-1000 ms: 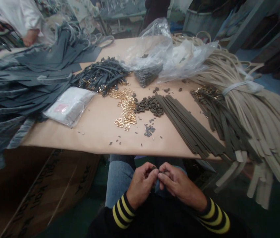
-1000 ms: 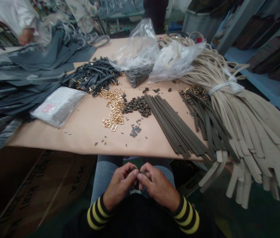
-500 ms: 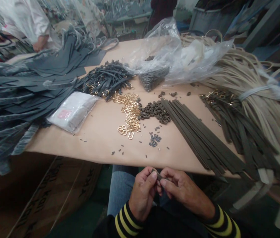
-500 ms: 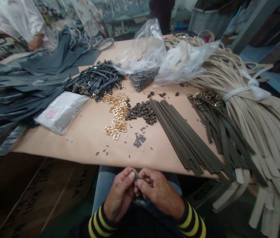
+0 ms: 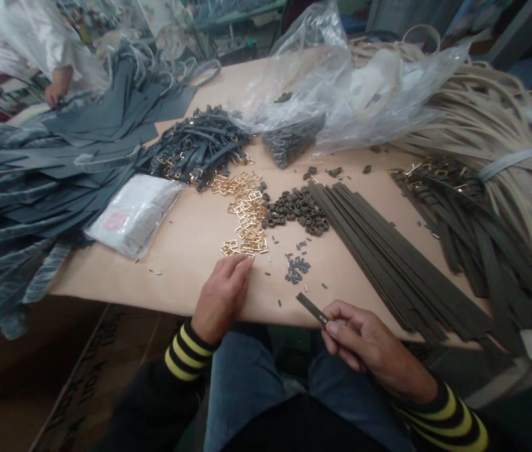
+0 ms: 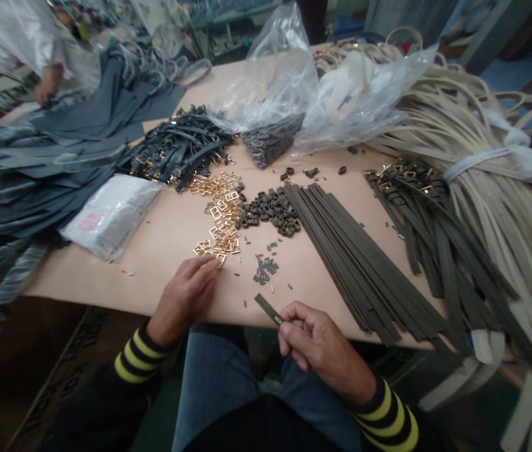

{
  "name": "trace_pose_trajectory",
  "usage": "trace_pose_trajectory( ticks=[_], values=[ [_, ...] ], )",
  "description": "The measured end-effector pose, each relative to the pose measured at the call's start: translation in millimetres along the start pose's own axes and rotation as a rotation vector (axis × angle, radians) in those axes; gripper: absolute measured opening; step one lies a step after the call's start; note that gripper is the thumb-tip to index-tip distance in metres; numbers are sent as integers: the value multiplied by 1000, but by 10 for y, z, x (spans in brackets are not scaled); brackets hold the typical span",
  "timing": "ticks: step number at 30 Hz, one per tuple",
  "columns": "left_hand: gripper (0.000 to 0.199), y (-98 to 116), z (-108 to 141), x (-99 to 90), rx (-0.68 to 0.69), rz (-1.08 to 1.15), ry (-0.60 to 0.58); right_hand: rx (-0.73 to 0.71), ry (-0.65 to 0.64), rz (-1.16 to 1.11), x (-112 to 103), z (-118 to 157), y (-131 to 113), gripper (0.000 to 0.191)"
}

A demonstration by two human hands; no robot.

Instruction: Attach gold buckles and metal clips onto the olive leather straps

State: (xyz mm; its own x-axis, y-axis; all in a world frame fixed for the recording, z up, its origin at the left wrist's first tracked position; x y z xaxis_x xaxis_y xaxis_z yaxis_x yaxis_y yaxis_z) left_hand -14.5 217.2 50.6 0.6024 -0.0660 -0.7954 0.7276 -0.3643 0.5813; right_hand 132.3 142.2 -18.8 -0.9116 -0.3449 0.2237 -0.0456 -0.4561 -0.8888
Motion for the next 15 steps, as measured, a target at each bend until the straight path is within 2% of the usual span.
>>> trace_pose_trajectory(
  ticks=[2, 4, 7, 11, 13, 15],
  values=[
    [23, -9, -98, 109, 166, -226, -134, 3, -10, 5, -1, 4, 31, 27],
    [21, -21, -135, 238, 273, -391, -226, -5, -20, 17, 14, 10, 41, 27],
    [19, -30, -181, 310, 310, -513, -217, -20, -13, 19, 27, 12, 44, 25],
    [17, -66, -308, 199, 220, -445, -106, -16, 8, 24, 25, 34, 53, 26],
    [16, -121, -366, 68, 88, -322, -52, -21, 28, 34, -5, 71, 38, 27],
    [17, -188, -334, 9, -108, -66, -62, -41, 60, 70, -59, 128, 3, 26]
  ],
)
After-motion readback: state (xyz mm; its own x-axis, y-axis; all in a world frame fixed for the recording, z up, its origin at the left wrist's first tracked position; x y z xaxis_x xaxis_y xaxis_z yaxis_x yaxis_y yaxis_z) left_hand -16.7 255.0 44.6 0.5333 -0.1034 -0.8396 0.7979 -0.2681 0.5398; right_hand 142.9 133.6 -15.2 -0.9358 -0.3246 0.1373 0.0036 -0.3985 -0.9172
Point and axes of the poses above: each hand's wrist, its own z-axis away from the middle knuckle, its own x-axis out of the palm, y = z × x, the point moved 10 cm from there along -z, towards the middle knuckle, and after that the axes turned 2 degrees about -z, right-handed, at the moved point
